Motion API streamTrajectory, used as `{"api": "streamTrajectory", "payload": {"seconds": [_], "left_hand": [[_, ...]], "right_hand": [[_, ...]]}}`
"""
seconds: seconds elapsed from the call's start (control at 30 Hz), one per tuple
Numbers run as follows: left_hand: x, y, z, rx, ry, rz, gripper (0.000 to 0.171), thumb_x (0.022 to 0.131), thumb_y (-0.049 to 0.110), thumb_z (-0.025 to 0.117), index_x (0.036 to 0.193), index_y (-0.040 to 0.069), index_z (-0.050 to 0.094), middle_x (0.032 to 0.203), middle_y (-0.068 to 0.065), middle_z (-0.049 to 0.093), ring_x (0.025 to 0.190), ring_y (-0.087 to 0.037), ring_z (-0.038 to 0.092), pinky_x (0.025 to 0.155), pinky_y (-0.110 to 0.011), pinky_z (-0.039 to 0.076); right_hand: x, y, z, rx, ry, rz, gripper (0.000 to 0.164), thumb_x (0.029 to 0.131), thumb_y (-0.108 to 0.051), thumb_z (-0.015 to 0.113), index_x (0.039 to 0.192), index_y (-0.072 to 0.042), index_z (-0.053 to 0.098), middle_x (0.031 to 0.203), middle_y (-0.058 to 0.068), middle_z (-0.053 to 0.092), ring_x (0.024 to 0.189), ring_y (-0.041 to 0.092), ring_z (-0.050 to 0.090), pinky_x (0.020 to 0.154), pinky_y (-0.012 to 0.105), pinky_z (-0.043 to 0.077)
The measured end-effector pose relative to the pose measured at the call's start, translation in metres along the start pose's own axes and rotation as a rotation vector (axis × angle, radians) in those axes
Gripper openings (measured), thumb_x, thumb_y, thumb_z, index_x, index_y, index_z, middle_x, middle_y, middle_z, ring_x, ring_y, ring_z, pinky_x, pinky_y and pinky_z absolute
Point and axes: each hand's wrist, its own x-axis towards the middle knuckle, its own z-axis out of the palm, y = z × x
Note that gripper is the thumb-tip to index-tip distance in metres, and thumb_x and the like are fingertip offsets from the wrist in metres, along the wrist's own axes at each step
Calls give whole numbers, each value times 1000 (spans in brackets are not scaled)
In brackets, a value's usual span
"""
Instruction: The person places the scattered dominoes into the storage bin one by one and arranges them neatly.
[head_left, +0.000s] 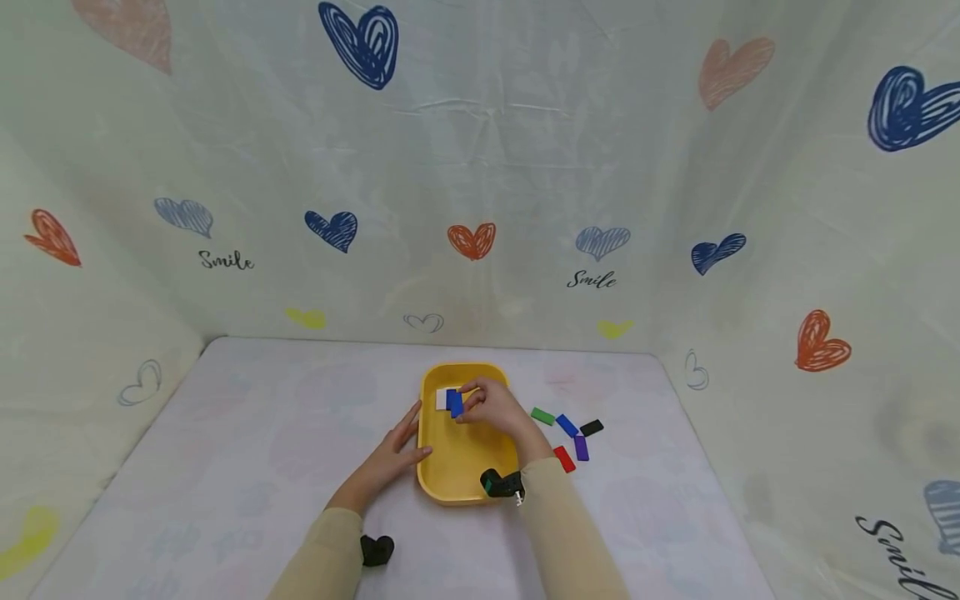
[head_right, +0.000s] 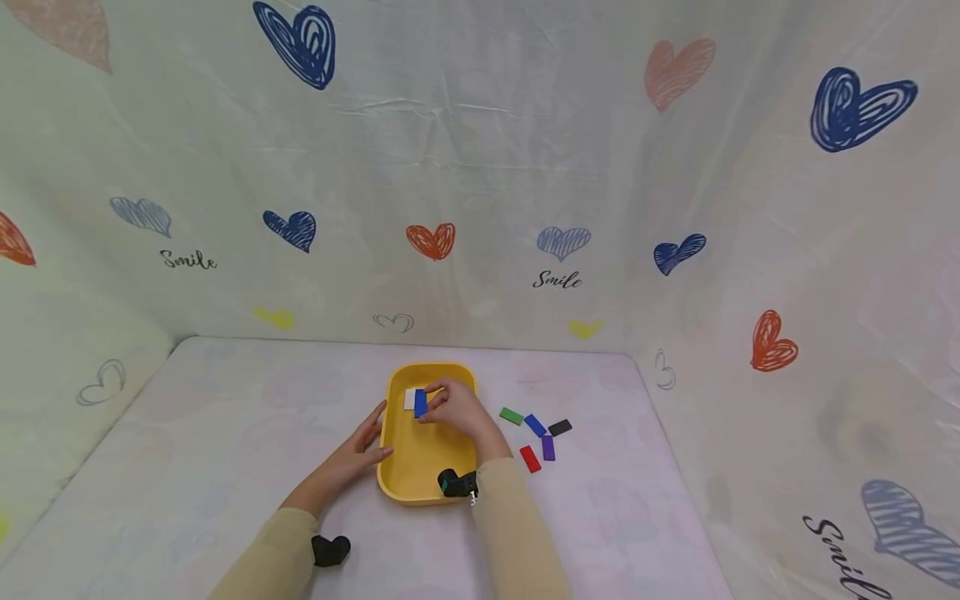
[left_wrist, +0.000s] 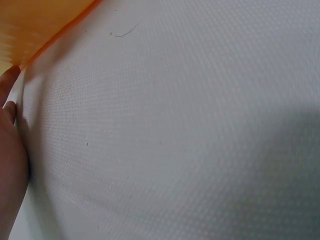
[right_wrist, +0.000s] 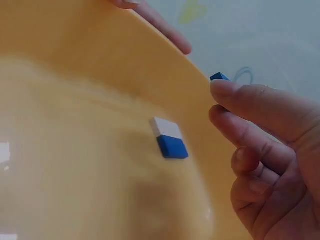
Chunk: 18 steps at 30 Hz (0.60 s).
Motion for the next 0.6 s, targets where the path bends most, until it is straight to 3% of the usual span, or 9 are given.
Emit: {"api": "streamTrajectory", "payload": {"seconds": [0.2, 0.33, 0.6], "left_hand": [[1, -2, -2, -43, -14, 50, 86, 87, 30, 73, 156, 33, 22, 152, -20, 35, 144, -38, 22, 110, -65, 12], [1, -2, -2, -44, -15, 45, 85, 87, 31, 73, 156, 34, 22, 153, -19, 35, 143, -38, 23, 110, -66, 14], [1, -2, 0, -20, -10, 41, 85, 88, 32, 72, 156, 33, 21, 152, -18, 36, 144, -39, 18, 110, -66, 9]], "right_hand": [[8, 1, 11, 41, 70, 6, 47, 79, -12, 82, 119, -4, 59, 81, 1, 65, 72, 18, 57, 68, 28, 48], [12, 3, 16, 69, 99, 17, 47, 79, -11, 82, 119, -4, 59, 81, 2, 64, 69, 18, 56, 63, 26, 46], [22, 7, 25, 31, 73, 31, 46, 80, -11, 81, 120, -6, 58, 85, 2, 65, 78, 18, 59, 75, 29, 52]]}}
